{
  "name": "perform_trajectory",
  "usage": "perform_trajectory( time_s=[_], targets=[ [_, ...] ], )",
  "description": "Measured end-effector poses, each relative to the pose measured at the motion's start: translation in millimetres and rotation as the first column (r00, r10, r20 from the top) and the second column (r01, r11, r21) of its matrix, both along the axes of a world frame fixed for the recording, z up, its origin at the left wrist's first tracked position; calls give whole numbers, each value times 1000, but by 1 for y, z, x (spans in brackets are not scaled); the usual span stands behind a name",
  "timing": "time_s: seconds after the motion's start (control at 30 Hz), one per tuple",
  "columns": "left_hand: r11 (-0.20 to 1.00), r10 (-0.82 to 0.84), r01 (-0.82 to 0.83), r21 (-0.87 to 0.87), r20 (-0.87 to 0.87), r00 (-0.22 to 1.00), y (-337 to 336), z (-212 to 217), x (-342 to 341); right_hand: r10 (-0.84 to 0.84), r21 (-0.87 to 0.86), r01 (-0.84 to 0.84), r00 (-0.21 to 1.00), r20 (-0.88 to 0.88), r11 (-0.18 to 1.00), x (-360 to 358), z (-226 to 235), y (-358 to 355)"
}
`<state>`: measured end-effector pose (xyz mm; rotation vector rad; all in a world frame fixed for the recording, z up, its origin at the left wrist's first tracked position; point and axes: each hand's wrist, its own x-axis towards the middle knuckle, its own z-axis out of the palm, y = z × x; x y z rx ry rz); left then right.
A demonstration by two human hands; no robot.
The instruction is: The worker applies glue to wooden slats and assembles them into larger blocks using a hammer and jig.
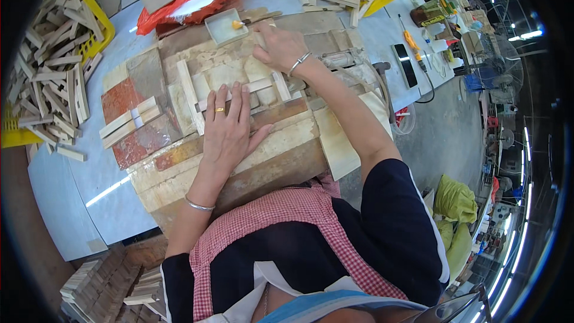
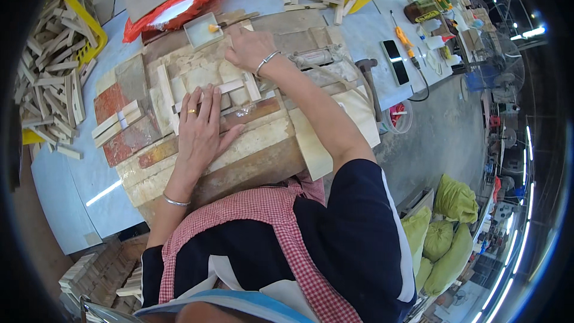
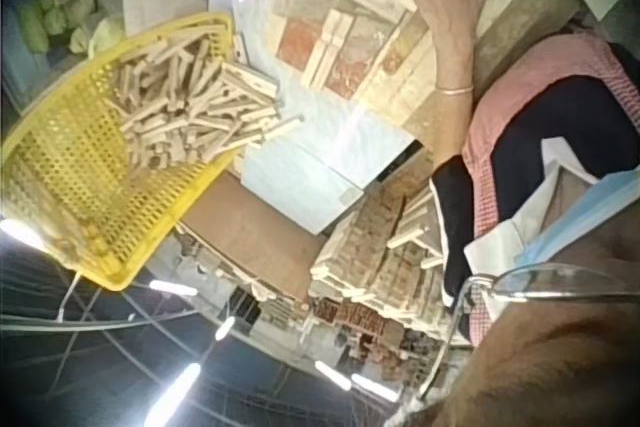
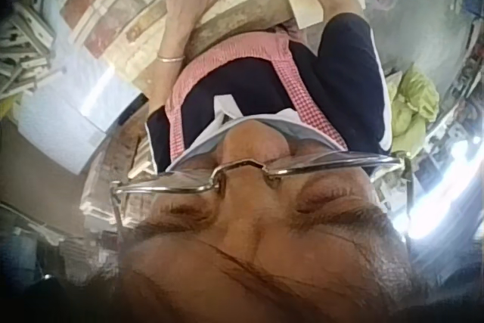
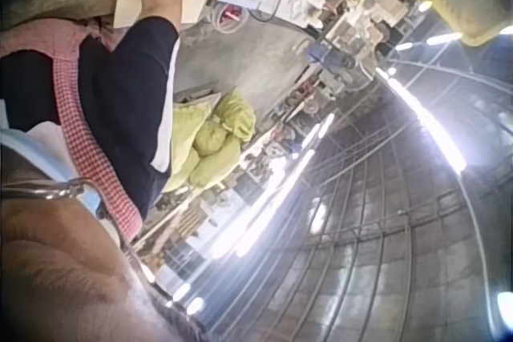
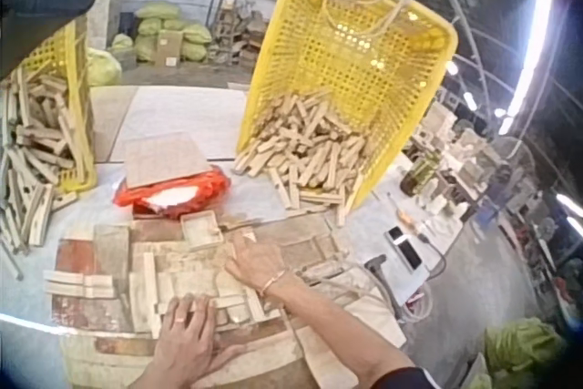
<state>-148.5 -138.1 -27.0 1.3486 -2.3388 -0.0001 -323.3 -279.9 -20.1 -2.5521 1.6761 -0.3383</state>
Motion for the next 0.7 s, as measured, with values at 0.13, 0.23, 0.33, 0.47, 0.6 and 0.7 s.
perform_trajectory(
  time_s=[0.13, 0.23, 0.33, 0.47, 0.6, 0.7],
  targets=[
    [1000, -10, 10, 1, 1, 1000, 1, -1, 1, -20, 18, 21, 1000, -3, 1000, 5, -1, 9],
    [1000, -11, 11, -1, 3, 1000, 3, 1, 2, -23, -34, 23, 1000, -4, 999, 9, -10, 5],
    [1000, -8, 8, -2, 8, 1000, 3, 0, 2, -36, 8, 36, 997, -63, 999, 11, -8, 7],
    [1000, 0, 0, 15, -4, 1000, 3, -3, 0, -72, 69, 82, 988, -140, 994, 13, -8, 5],
    [1000, -2, 3, -8, 37, 999, 5, 1, -6, -75, 119, 93, 986, -146, 989, 15, 0, 5],
    [999, 11, -13, 32, 68, 998, 7, 1, -10, -117, 149, 136, 985, -129, 979, 18, 9, 8]
  ],
)
